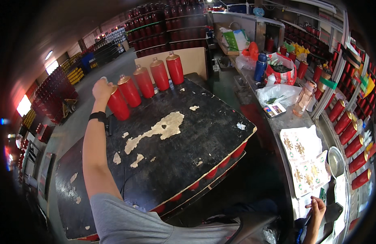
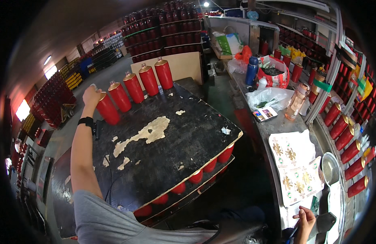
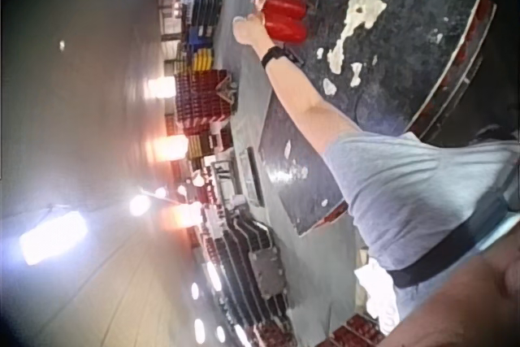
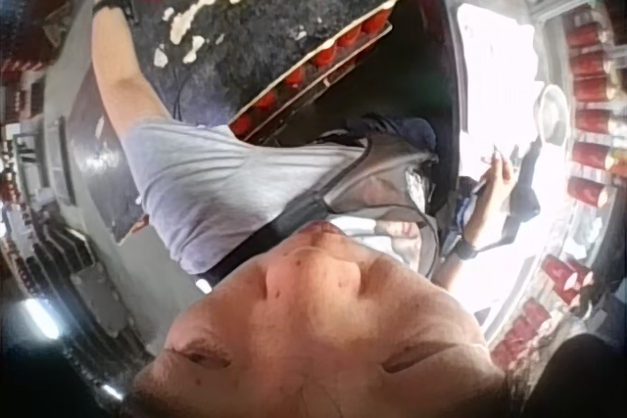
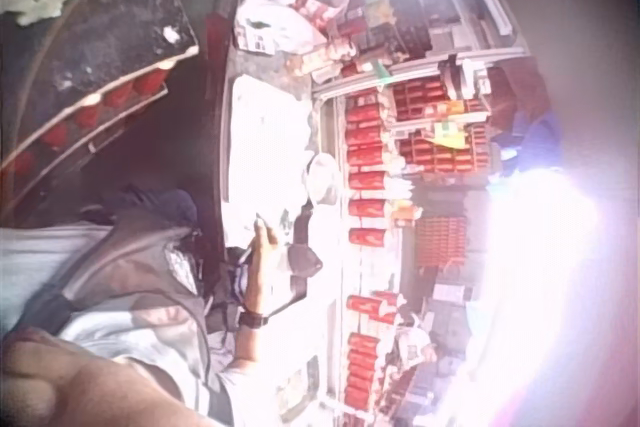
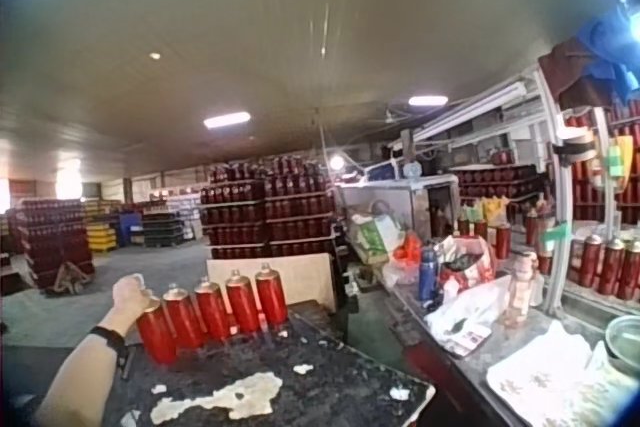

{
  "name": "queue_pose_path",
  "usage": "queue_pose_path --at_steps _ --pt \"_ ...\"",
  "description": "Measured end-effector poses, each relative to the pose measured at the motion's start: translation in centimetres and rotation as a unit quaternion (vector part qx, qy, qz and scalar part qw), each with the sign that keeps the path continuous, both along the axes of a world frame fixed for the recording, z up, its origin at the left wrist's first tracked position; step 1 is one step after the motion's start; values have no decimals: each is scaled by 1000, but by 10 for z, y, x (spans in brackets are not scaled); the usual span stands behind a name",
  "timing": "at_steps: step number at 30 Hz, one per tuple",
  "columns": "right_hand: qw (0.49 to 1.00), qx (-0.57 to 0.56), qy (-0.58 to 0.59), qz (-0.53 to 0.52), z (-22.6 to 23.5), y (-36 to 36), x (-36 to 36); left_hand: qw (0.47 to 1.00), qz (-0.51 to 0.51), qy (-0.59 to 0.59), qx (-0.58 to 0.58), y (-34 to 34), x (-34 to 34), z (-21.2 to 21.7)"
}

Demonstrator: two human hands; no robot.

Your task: Applying labels and cleaning liquor bottles on a production line.

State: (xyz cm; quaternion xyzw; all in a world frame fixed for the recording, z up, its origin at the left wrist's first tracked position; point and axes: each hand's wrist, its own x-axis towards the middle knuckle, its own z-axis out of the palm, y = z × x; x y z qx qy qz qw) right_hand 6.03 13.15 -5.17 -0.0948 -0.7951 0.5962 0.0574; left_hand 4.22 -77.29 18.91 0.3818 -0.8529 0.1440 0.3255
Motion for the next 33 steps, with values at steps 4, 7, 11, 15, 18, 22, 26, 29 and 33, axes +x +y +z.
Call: queue_pose_path --at_steps 4,7,11,15,18,22,26,29,33 --pt "999 25 -25 -32 1 10 11 998 64 21 19 -54 -5 -18" --pt "999 29 6 -37 6 7 15 997 64 31 8 -66 -13 -35" --pt "999 31 8 -42 10 -2 16 996 78 40 -14 -84 -20 -51" --pt "996 84 -26 -33 18 -18 22 996 56 63 35 -113 -13 -60" --pt "995 13 -73 -70 30 -26 35 997 65 -6 -46 -115 -15 -65" --pt "952 -278 -103 -81 47 -21 50 974 59 150 -160 -46 -76 -45" --pt "895 -424 -91 -102 51 -11 53 850 -502 158 0 130 -179 -7" --pt "918 -392 -37 -43 46 -6 56 638 -680 62 356 328 -214 -18" --pt "928 -366 -38 -61 43 1 70 346 -762 -129 532 599 -205 -56"
